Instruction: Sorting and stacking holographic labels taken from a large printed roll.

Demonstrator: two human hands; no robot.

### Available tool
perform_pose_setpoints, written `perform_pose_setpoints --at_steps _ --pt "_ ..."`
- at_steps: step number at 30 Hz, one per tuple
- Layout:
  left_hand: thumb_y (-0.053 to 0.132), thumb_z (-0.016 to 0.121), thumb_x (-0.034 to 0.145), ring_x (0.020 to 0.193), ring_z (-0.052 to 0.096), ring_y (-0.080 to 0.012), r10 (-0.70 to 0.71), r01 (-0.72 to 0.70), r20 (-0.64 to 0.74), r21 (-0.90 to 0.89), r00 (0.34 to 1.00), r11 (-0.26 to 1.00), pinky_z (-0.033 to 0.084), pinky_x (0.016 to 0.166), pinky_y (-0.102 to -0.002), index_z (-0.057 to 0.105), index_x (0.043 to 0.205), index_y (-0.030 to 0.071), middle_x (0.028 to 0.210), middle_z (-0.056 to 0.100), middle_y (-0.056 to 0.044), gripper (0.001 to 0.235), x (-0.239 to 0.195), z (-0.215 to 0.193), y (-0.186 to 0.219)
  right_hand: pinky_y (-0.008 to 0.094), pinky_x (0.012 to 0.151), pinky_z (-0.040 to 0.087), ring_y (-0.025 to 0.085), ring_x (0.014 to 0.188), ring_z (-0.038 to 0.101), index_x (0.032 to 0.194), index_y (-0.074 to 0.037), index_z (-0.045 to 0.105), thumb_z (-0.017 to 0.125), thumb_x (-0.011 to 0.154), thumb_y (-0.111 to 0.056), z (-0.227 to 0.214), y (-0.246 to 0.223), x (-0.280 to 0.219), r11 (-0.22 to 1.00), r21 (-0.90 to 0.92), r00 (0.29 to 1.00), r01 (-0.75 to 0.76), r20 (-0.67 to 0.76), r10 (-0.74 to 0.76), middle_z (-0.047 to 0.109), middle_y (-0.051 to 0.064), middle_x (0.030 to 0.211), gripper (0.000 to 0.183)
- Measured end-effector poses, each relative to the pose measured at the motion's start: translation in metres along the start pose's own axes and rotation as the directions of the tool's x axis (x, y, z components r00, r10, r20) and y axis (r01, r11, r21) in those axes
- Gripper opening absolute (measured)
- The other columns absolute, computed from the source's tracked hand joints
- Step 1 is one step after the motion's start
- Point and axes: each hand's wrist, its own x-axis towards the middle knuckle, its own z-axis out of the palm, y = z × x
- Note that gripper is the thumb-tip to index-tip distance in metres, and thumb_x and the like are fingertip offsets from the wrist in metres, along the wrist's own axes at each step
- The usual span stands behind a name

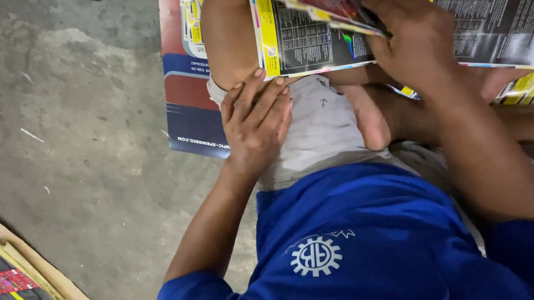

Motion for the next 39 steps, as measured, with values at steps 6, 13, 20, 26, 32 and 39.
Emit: perform_pose_setpoints --at_steps 6,13,20,26,32,39 --pt "0.008 0.083 0.090 0.129 0.061 -0.0253 0.008 -0.008 -0.031 -0.004 0.999 1.000 0.043 0.110 -0.045 0.078 0.107 0.008 0.125 0.072 -0.003 0.018 -0.003 0.000 0.000 0.045 0.077 0.055 0.036 0.085 0.070 0.116 -0.006 0.077 0.069 0.104 -0.010 0.001 0.008 0.001 0.993 0.096 0.997 -0.065 -0.042 0.069 0.071 0.017 0.095 0.015" --pt "0.009 0.083 0.089 0.122 0.063 -0.0247 -0.002 0.000 -0.042 -0.041 0.999 0.999 0.046 0.107 -0.045 0.078 0.106 0.007 0.122 0.073 -0.003 0.018 -0.003 -0.002 -0.001 0.045 0.072 0.054 0.038 0.081 0.069 0.114 -0.002 0.077 0.071 0.112 -0.014 -0.001 0.013 -0.001 0.985 0.139 0.995 -0.099 -0.018 0.102 0.070 0.020 0.087 0.014" --pt "0.008 0.083 0.089 0.118 0.065 -0.0265 -0.034 0.028 -0.065 -0.091 0.997 0.995 0.047 0.105 -0.045 0.077 0.105 0.005 0.119 0.074 -0.005 0.017 0.001 -0.001 0.000 0.045 0.074 0.055 0.042 0.089 0.070 0.114 0.005 0.072 0.069 0.108 -0.012 -0.012 0.006 0.007 0.970 0.227 0.992 -0.085 -0.071 0.103 0.070 0.024 0.100 0.018" --pt "0.023 0.068 0.097 0.086 0.074 -0.0170 -0.794 0.697 0.376 -0.713 0.478 0.082 0.055 0.072 -0.029 0.055 0.122 0.011 0.109 0.074 -0.001 0.031 0.045 -0.015 0.031 0.044 0.075 0.055 0.038 0.088 0.072 0.115 0.004 0.073 0.068 0.111 -0.011 -0.003 0.017 -0.007 0.936 0.302 0.980 -0.178 -0.033 0.197 0.072 0.023 0.099 0.016" --pt "0.008 0.073 0.102 0.089 0.057 -0.0125 -0.659 0.577 0.518 -0.802 0.545 -0.153 0.049 0.074 -0.029 0.064 0.125 -0.005 0.108 0.067 -0.007 0.028 0.058 0.043 0.071 0.037 0.081 0.054 0.021 0.088 0.069 0.120 0.003 0.072 0.068 0.114 -0.012 -0.002 0.024 -0.014 0.808 0.523 0.947 -0.271 -0.005 0.321 0.075 0.017 0.103 0.017" --pt "0.007 0.064 0.108 0.088 0.063 -0.0066 -0.693 0.501 0.363 -0.865 0.623 -0.003 0.053 0.080 -0.024 0.073 0.108 -0.001 0.100 0.073 -0.002 0.012 0.027 0.078 0.049 0.033 0.098 0.057 0.019 0.110 0.070 0.135 0.003 0.063 0.074 0.107 -0.011 -0.021 0.048 -0.018 0.482 0.826 0.861 -0.292 0.007 0.509 0.074 0.012 0.124 0.033"
